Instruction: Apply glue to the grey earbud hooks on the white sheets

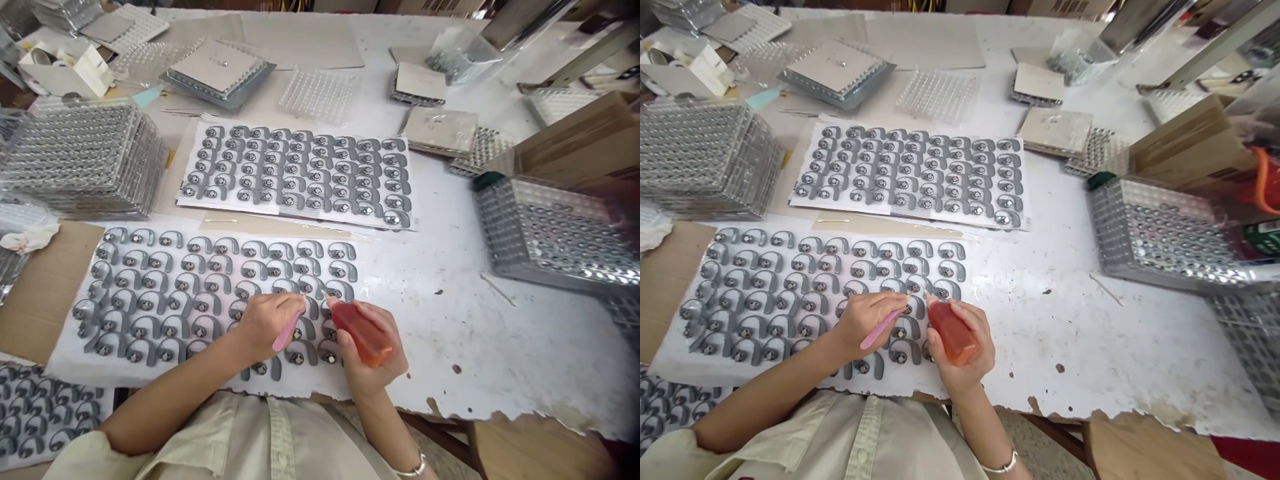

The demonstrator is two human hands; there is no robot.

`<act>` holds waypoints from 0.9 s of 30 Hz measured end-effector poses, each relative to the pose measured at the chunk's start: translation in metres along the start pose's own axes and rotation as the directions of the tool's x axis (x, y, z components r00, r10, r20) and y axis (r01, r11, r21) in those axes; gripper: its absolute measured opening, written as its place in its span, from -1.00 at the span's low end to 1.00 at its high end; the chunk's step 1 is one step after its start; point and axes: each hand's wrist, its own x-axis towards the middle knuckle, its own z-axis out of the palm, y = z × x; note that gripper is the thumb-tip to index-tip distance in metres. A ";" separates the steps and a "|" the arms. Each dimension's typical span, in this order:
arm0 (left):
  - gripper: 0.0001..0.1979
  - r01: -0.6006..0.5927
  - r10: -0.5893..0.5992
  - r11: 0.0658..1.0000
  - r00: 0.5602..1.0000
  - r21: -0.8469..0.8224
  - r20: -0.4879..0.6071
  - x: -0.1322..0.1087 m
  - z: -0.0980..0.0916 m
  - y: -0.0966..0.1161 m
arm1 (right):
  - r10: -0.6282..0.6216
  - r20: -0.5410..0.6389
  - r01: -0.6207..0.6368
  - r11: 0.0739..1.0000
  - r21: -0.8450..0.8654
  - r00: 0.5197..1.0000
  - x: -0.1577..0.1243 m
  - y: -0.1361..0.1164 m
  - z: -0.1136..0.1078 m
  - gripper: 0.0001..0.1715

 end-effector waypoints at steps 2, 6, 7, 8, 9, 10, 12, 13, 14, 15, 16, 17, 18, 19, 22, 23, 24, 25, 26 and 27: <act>-0.75 0.004 -0.004 1.000 1.000 0.003 0.009 -0.001 0.001 -0.001 | -0.016 0.014 0.016 1.000 -0.013 1.000 0.001 0.002 0.002 -0.58; -0.76 0.003 -0.003 1.000 1.000 0.008 0.006 -0.002 0.002 -0.001 | -0.055 0.024 0.056 0.998 -0.041 0.998 0.002 0.003 0.005 -0.58; -0.76 0.002 -0.002 1.000 1.000 0.009 0.002 -0.002 0.002 -0.002 | -0.060 0.025 0.061 0.997 -0.046 0.998 0.002 0.003 0.006 -0.58; -0.76 0.001 -0.001 1.000 1.000 0.009 0.003 -0.003 0.002 -0.002 | -0.062 0.024 0.063 0.997 -0.051 0.998 0.003 0.002 0.007 -0.58; -0.76 0.001 -0.001 1.000 1.000 0.007 0.008 -0.003 0.002 -0.002 | -0.061 0.024 0.063 0.997 -0.054 0.998 0.003 0.002 0.008 -0.58; -0.76 0.001 -0.001 1.000 1.000 0.003 0.016 -0.004 0.002 -0.002 | -0.061 0.023 0.063 0.996 -0.056 0.998 0.003 0.002 0.009 -0.58; -0.76 0.004 -0.004 1.000 0.999 0.001 0.032 -0.005 0.003 -0.003 | -0.064 0.023 0.065 0.996 -0.062 0.998 0.004 0.003 0.009 -0.58; -0.76 0.007 -0.007 1.000 0.999 0.003 0.035 -0.005 0.003 -0.003 | -0.064 0.024 0.066 0.996 -0.068 0.998 0.004 0.003 0.009 -0.58; -0.76 0.011 -0.011 1.000 0.999 0.006 0.035 -0.005 0.002 -0.002 | -0.063 0.029 0.065 0.995 -0.074 0.998 0.004 0.003 0.009 -0.58; -0.77 0.013 -0.014 1.000 0.999 0.010 0.033 -0.005 0.002 -0.002 | -0.061 0.034 0.064 0.995 -0.082 0.998 0.004 0.003 0.009 -0.58; -0.77 0.014 -0.015 1.000 0.999 0.014 0.033 -0.005 0.002 -0.002 | -0.058 0.040 0.061 0.994 -0.088 0.998 0.004 0.004 0.009 -0.58; -0.77 0.015 -0.015 1.000 0.999 0.017 0.032 -0.005 0.002 -0.001 | -0.055 0.043 0.059 0.994 -0.090 0.998 0.004 0.004 0.008 -0.59; -0.77 0.014 -0.014 1.000 0.999 0.017 0.035 -0.005 0.001 -0.001 | -0.054 0.045 0.058 0.994 -0.090 0.998 0.004 0.003 0.009 -0.59; -0.76 0.014 -0.014 1.000 0.999 0.014 0.037 -0.005 0.001 -0.001 | -0.053 0.044 0.057 0.994 -0.089 0.998 0.004 0.003 0.009 -0.60; -0.76 0.020 -0.020 1.000 0.999 0.003 0.034 -0.006 0.002 -0.001 | -0.053 0.041 0.057 0.994 -0.094 0.998 0.004 0.002 0.010 -0.60; -0.76 0.022 -0.022 1.000 0.999 0.000 0.034 -0.006 0.002 -0.001 | -0.054 0.041 0.058 0.994 -0.096 0.998 0.004 0.002 0.010 -0.60; -0.75 0.024 -0.024 1.000 0.999 -0.001 0.035 -0.007 0.003 -0.001 | -0.057 0.043 0.060 0.994 -0.096 0.997 0.004 0.002 0.011 -0.60; -0.75 0.024 -0.024 1.000 0.999 -0.001 0.037 -0.007 0.003 -0.002 | -0.061 0.043 0.065 0.993 -0.094 0.997 0.004 0.003 0.011 -0.60; -0.75 0.024 -0.024 1.000 0.999 0.000 0.039 -0.007 0.003 -0.002 | -0.066 0.044 0.070 0.993 -0.092 0.997 0.004 0.003 0.011 -0.60; -0.75 0.025 -0.025 1.000 0.999 0.003 0.040 -0.007 0.003 -0.002 | -0.070 0.045 0.074 0.993 -0.092 0.997 0.004 0.002 0.011 -0.60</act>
